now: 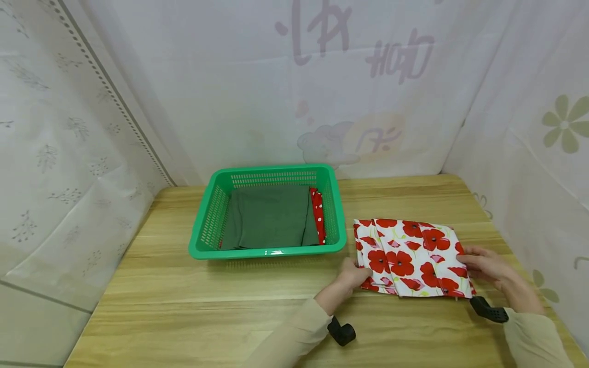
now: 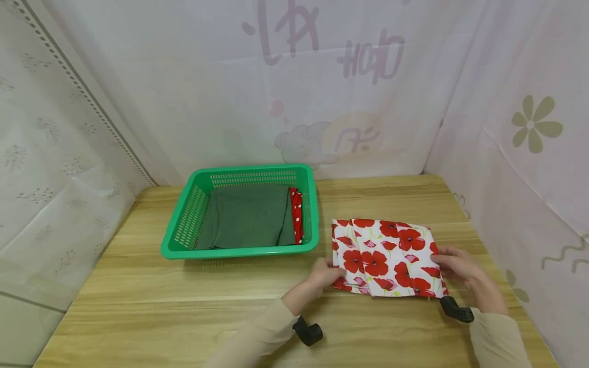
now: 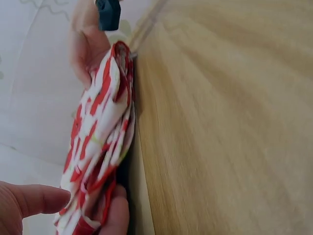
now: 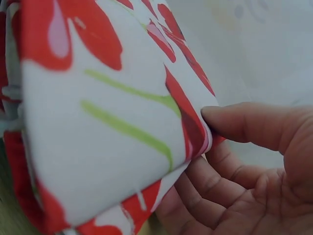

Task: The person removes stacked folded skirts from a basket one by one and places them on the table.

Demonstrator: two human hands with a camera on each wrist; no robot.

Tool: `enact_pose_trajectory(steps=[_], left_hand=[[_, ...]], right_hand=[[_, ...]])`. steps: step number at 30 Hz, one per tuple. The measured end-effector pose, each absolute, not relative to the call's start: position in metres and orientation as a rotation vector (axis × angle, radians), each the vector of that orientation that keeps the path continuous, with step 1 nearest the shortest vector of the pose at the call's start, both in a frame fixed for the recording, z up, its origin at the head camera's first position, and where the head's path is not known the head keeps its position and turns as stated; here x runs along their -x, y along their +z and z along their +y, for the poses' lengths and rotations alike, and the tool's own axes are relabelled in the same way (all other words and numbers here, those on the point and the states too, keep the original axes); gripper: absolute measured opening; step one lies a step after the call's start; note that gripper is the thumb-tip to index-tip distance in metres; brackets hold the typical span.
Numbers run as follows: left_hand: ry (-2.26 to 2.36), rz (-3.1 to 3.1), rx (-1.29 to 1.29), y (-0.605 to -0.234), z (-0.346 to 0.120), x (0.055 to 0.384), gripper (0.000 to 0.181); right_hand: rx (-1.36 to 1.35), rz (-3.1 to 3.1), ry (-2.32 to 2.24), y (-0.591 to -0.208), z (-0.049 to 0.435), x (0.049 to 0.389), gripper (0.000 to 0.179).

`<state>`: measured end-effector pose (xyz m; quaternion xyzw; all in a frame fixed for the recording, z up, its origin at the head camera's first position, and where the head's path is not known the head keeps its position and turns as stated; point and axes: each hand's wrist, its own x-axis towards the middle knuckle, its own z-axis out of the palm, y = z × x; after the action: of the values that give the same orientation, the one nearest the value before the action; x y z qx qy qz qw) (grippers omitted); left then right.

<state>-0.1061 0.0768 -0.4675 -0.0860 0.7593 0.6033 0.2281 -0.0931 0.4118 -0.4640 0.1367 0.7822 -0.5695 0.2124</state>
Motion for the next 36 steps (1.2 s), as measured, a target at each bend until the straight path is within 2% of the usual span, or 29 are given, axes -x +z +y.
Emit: enact_pose_trajectory(steps=[5,9,17,24,28,36], left_hand=[[1.667,2.111,0.193,-0.461,0.076,0.097,0.029],[1.657,2.115,0.168,-0.456,0.076,0.089,0.033],[1.655,2.083,0.129,-0.451,0.065,0.077,0.042],[1.667,2.058,0.127,-0.446,0.053,0.07,0.048],[1.697,2.049,0.122,-0.444,0.048,0.066,0.047],[1.819,1.992,0.017,-0.443,0.041,0.062,0.039]], right_hand=[[-0.386,2.245,-1.514,-0.462,0.409,0.094,0.052],[-0.389,2.298,-1.451,-0.459,0.406,0.095,0.061],[-0.414,2.43,-1.373,-0.461,0.407,0.096,0.075],[-0.362,2.482,-1.537,-0.482,0.432,0.11,0.083],[-0.306,2.469,-1.615,-0.477,0.425,0.114,0.078],[-0.067,2.462,-1.724,-0.426,0.375,0.108,0.051]])
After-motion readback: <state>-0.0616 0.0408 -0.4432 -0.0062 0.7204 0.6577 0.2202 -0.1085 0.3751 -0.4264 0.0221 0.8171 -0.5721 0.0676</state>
